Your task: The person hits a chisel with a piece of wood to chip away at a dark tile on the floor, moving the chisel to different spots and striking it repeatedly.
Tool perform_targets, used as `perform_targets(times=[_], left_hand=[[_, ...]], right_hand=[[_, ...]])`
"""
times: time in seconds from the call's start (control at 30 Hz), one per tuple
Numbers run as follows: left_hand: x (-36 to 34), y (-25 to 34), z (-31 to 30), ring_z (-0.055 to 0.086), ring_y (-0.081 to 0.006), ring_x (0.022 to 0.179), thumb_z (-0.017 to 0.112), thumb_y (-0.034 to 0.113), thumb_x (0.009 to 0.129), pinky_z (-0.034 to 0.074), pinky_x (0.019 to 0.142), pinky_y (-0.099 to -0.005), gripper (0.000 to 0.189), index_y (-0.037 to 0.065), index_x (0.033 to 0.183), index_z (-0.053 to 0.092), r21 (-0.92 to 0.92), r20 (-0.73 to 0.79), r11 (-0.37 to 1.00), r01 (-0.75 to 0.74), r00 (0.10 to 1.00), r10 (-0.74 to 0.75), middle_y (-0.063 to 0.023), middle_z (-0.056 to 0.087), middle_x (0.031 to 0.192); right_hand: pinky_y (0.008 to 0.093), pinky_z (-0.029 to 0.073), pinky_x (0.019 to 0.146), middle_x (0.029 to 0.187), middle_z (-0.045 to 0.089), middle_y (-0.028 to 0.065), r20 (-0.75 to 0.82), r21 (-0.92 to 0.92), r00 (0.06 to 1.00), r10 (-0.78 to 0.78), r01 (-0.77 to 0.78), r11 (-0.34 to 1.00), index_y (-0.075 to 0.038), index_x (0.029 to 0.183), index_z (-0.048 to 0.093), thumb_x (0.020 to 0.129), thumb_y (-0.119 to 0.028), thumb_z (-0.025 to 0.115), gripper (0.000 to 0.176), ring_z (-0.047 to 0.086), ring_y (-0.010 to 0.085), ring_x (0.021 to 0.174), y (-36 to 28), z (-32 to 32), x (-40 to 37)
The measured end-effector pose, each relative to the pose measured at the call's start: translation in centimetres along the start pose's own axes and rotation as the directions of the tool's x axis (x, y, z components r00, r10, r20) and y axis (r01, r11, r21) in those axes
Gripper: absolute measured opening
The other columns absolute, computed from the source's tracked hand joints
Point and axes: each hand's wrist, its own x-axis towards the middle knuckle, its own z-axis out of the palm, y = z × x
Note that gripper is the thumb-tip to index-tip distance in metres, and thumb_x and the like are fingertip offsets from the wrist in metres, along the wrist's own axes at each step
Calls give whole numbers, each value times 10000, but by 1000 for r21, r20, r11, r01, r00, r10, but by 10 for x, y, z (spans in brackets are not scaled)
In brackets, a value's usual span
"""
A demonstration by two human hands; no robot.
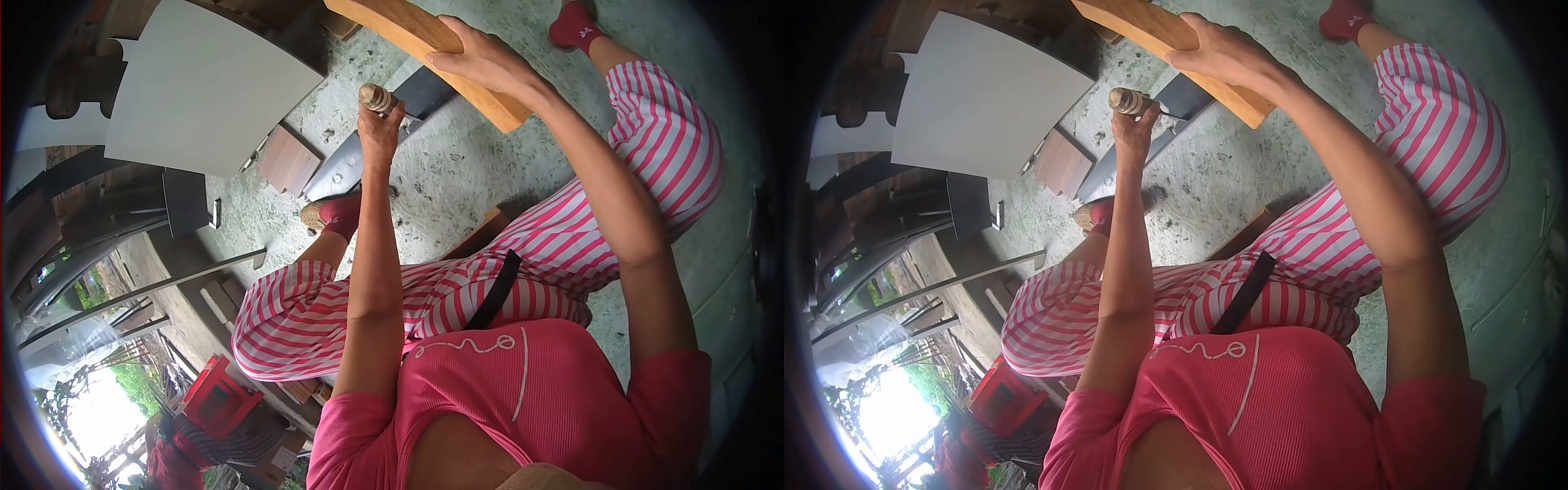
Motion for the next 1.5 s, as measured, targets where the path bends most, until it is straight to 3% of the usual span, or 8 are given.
perform_targets(times=[0.5,0.73,0.9,0.97,1.0,1.13,1.33,1.5], left_hand=[[0,2,19,570,-137,760,632,156,806,464,728,-272,249,9,988,546,-131,-60,990,45,997,-53,-65,613,860],[-1,-1,29,604,-207,841,632,96,797,480,755,-321,502,4,1236,407,-347,-146,931,-110,987,63,-142,621,973],[-8,5,24,605,-231,799,631,90,800,477,734,-330,415,2,1157,440,-115,-149,993,-4,989,-13,-136,620,903],[-8,6,23,599,-246,766,631,90,800,476,724,-338,372,3,1111,446,-110,-151,994,-14,989,-3,-136,615,852],[-7,4,24,593,-251,750,637,92,799,474,718,-342,362,3,1095,447,-121,-160,992,-25,987,5,-136,613,833],[-10,11,24,595,-246,769,633,89,811,473,729,-344,367,0,1115,448,-153,-184,988,-30,983,2,-142,616,853],[-4,-16,18,608,-223,878,612,126,854,474,789,-338,375,-22,1157,447,-255,-154,967,-17,988,-23,-156,608,1028],[-19,7,15,591,-199,847,620,28,820,474,774,-312,384,-9,1144,416,-213,-159,974,76,981,-111,-143,609,956]], right_hand=[[376,444,947,1268,467,293,-45,224,985,-166,172,959,13,1400,230,803,-367,656,826,521,313,1147,-37,-14,-18],[371,475,826,1096,598,234,143,-78,971,-192,205,976,-77,1374,357,751,-483,621,789,611,318,955,-26,4,-19],[388,506,783,984,640,201,77,-82,983,-168,174,981,-135,1386,345,773,-365,658,726,642,325,881,-79,-24,-34],[381,519,843,1204,515,296,140,59,983,-118,111,992,8,1401,226,781,-333,681,841,600,323,1022,-111,-47,-43],[369,562,763,1144,544,311,-140,-9,882,-449,452,892,11,1401,216,763,-290,695,853,648,334,882,-88,-28,-37],[366,562,673,867,652,186,-309,-279,691,-653,591,757,-152,1361,329,730,-154,714,739,666,295,743,-57,8,-36],[395,549,673,890,658,185,128,-186,931,-343,362,913,-106,1299,402,758,-247,691,630,661,332,753,-36,26,-44],[398,553,674,854,655,188,-202,-40,903,-379,379,924,-89,1268,452,762,-288,684,591,662,323,760,-100,-14,-40]])
